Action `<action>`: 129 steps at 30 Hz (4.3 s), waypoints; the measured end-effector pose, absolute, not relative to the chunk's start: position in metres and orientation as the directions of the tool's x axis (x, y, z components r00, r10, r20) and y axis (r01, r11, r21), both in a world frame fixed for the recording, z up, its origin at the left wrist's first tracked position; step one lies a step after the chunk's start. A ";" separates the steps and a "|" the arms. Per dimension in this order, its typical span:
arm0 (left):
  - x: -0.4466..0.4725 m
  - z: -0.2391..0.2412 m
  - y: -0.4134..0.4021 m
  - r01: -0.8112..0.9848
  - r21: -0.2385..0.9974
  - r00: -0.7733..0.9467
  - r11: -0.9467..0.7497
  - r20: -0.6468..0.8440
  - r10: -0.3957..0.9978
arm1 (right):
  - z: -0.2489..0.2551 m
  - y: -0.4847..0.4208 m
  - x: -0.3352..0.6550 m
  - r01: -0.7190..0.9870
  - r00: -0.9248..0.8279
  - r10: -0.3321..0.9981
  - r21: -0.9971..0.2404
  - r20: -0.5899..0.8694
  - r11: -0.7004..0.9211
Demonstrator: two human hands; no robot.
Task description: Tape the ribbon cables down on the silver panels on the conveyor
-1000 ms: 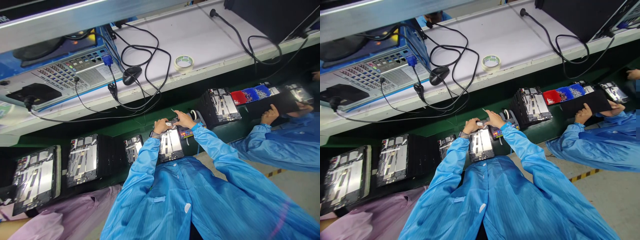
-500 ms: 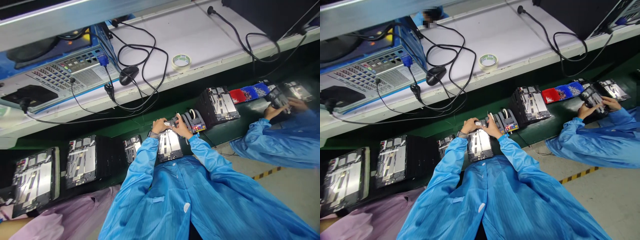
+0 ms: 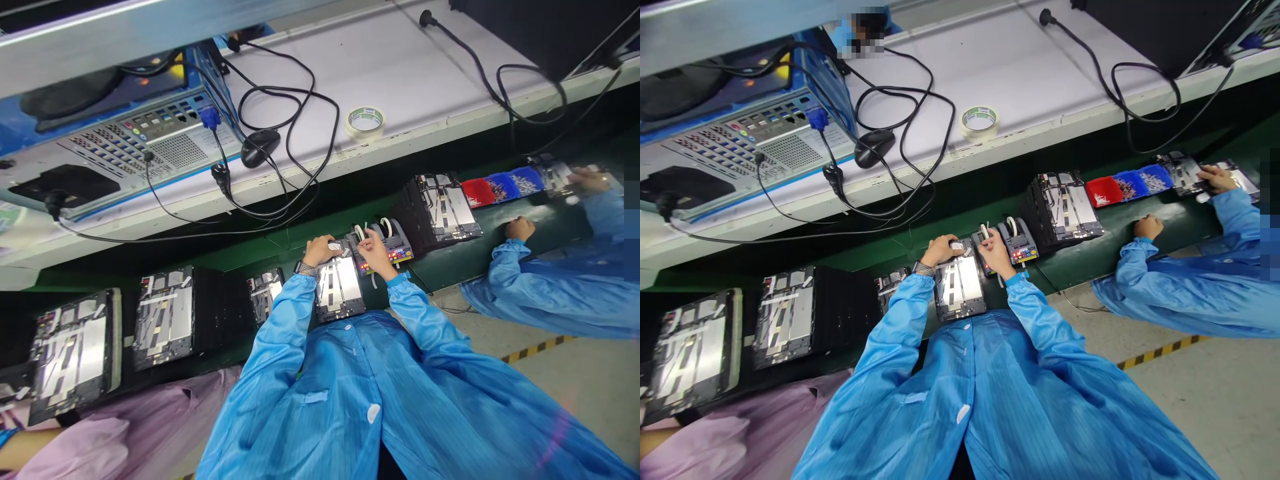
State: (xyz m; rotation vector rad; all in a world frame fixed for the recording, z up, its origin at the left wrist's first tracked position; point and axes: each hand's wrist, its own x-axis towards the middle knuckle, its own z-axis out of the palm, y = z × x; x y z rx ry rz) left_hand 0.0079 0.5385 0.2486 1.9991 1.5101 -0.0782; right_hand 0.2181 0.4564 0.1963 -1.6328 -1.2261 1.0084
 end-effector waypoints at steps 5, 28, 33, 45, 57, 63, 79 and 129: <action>0.008 0.246 0.537 0.887 0.426 0.354 -0.176 -0.384 0.853 | 0.182 0.432 0.228 0.181 0.313 0.942 -0.966 -0.119 -0.182; -0.090 0.210 0.476 0.388 0.902 -0.030 0.191 -0.195 0.980 | 0.241 0.467 0.129 0.565 -0.285 0.957 -0.797 0.053 0.213; -0.078 0.191 0.458 0.286 0.940 -0.033 0.186 -0.184 0.982 | 0.236 0.481 0.115 0.595 -0.379 0.925 -0.755 0.038 0.275; -0.061 0.191 0.448 0.254 0.934 -0.112 0.250 -0.228 0.967 | 0.236 0.505 0.108 0.582 -0.445 0.895 -0.753 0.020 0.306; -0.044 0.193 0.450 0.303 0.913 -0.254 0.272 -0.197 0.947 | 0.226 0.507 0.112 0.542 -0.481 0.875 -0.768 0.051 0.343; -0.052 0.193 0.457 0.354 0.891 -0.227 0.285 -0.214 0.950 | 0.227 0.498 0.115 0.572 -0.425 0.904 -0.762 0.041 0.303; -0.057 0.190 0.456 0.258 0.966 -0.113 -0.017 0.048 0.992 | 0.240 0.414 0.096 -0.697 -0.470 0.755 -0.333 -0.457 -0.635; -0.058 0.196 0.457 0.416 0.908 -0.028 -0.054 0.072 0.997 | 0.246 0.446 0.091 -0.749 -0.410 0.686 -0.207 -0.601 -0.629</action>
